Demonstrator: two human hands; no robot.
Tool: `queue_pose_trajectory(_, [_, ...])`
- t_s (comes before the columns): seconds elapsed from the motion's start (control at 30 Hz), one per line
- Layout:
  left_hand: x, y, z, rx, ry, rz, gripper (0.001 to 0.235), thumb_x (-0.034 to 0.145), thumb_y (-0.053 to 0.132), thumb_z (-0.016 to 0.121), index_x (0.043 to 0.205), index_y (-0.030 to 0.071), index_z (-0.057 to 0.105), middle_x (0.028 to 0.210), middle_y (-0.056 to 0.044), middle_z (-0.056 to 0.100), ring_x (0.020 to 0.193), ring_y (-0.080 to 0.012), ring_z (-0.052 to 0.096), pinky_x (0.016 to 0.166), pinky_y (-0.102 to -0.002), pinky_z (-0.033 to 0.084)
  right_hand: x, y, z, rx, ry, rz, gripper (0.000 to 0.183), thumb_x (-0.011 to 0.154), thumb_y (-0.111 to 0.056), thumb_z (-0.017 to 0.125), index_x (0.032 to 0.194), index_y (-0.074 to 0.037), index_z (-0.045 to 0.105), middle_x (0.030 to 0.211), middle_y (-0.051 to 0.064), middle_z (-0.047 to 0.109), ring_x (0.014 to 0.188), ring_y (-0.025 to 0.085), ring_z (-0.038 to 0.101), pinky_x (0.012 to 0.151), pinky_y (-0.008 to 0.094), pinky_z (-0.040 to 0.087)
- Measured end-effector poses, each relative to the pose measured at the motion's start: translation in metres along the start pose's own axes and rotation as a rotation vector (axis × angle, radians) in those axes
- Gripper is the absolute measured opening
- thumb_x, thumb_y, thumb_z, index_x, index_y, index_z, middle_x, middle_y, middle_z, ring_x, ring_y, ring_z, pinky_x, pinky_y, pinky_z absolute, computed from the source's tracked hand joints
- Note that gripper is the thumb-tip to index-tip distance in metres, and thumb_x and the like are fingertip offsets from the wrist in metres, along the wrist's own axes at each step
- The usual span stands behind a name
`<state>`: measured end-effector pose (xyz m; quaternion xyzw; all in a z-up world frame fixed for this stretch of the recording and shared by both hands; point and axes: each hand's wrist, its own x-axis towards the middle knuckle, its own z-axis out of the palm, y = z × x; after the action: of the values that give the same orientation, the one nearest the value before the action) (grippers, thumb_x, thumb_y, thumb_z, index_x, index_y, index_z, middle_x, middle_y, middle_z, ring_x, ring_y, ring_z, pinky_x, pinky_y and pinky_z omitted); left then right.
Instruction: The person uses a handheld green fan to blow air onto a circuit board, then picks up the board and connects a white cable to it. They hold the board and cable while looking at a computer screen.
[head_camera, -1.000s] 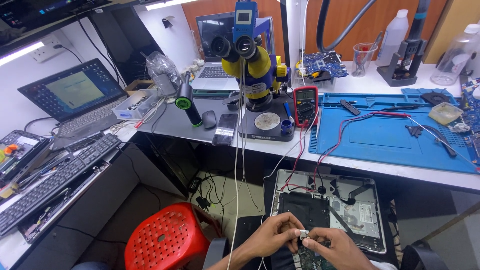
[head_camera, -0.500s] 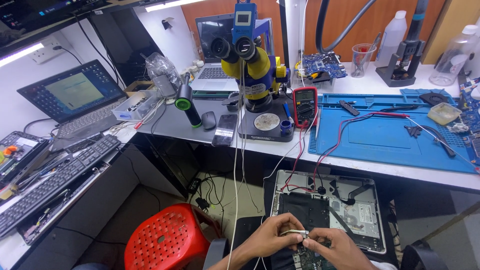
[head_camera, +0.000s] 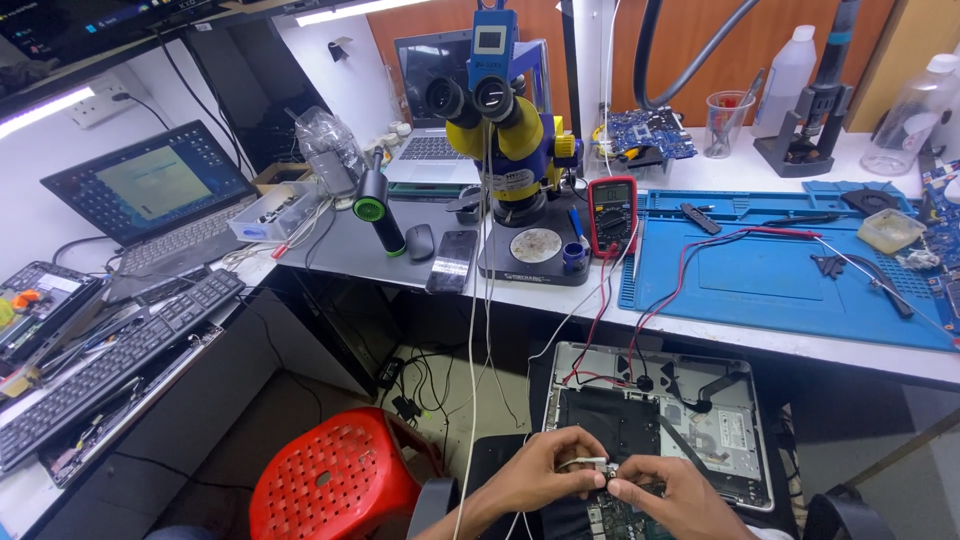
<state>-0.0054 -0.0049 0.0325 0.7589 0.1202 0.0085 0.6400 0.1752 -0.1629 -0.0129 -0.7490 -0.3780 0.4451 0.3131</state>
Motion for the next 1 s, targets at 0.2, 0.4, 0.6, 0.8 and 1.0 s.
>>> queue_pose_trajectory(0.2, [0.002, -0.007, -0.004, 0.038, -0.08, -0.065, 0.045, 0.085, 0.037, 0.08, 0.121, 0.014, 0.064, 0.09, 0.002, 0.061, 0.078, -0.0095, 0.056, 0.078, -0.029, 0.048, -0.002, 0.0, -0.002, 0.075, -0.028, 0.041, 0.03, 0.092, -0.042, 0.072, 0.109, -0.022, 0.087, 0.097, -0.002, 0.08, 0.088, 0.015, 0.072, 0.09, 0.037, 0.058])
queue_pose_trajectory(0.4, [0.018, -0.025, -0.009, 0.034, -0.108, -0.059, 0.041, 0.08, 0.024, 0.085, 0.112, 0.013, 0.062, 0.104, -0.005, 0.072, 0.083, -0.0132, 0.07, 0.078, -0.029, 0.058, -0.003, -0.004, -0.014, 0.033, -0.034, -0.124, 0.03, 0.094, -0.043, 0.067, 0.1, -0.019, 0.083, 0.088, -0.003, 0.074, 0.079, 0.012, 0.065, 0.079, 0.035, 0.05])
queue_pose_trajectory(0.6, [0.018, -0.056, -0.001, -0.088, -0.08, 0.037, 0.047, 0.076, 0.008, 0.091, 0.115, 0.005, 0.064, 0.099, -0.017, 0.076, 0.071, -0.0238, 0.076, 0.062, -0.035, 0.062, -0.012, 0.007, -0.023, 0.108, -0.083, -0.304, 0.028, 0.102, -0.029, 0.062, 0.12, -0.01, 0.072, 0.1, 0.016, 0.078, 0.098, 0.033, 0.073, 0.085, 0.053, 0.057])
queue_pose_trajectory(0.8, [0.023, -0.051, -0.008, 0.0, -0.061, 0.05, 0.044, 0.079, 0.012, 0.091, 0.113, 0.005, 0.064, 0.099, -0.015, 0.076, 0.075, -0.0233, 0.075, 0.064, -0.037, 0.062, -0.013, -0.005, -0.047, 0.099, -0.165, -0.177, 0.032, 0.103, -0.026, 0.06, 0.127, -0.006, 0.065, 0.112, 0.018, 0.076, 0.109, 0.035, 0.071, 0.092, 0.055, 0.058])
queue_pose_trajectory(1.0, [0.021, -0.048, -0.007, 0.004, -0.054, 0.039, 0.045, 0.076, 0.012, 0.093, 0.112, 0.008, 0.066, 0.097, -0.012, 0.076, 0.075, -0.021, 0.075, 0.064, -0.035, 0.061, -0.03, -0.011, -0.053, -0.016, -0.196, 0.021, 0.046, 0.092, -0.026, 0.074, 0.133, -0.005, 0.065, 0.085, 0.017, 0.063, 0.085, 0.032, 0.065, 0.084, 0.051, 0.059])
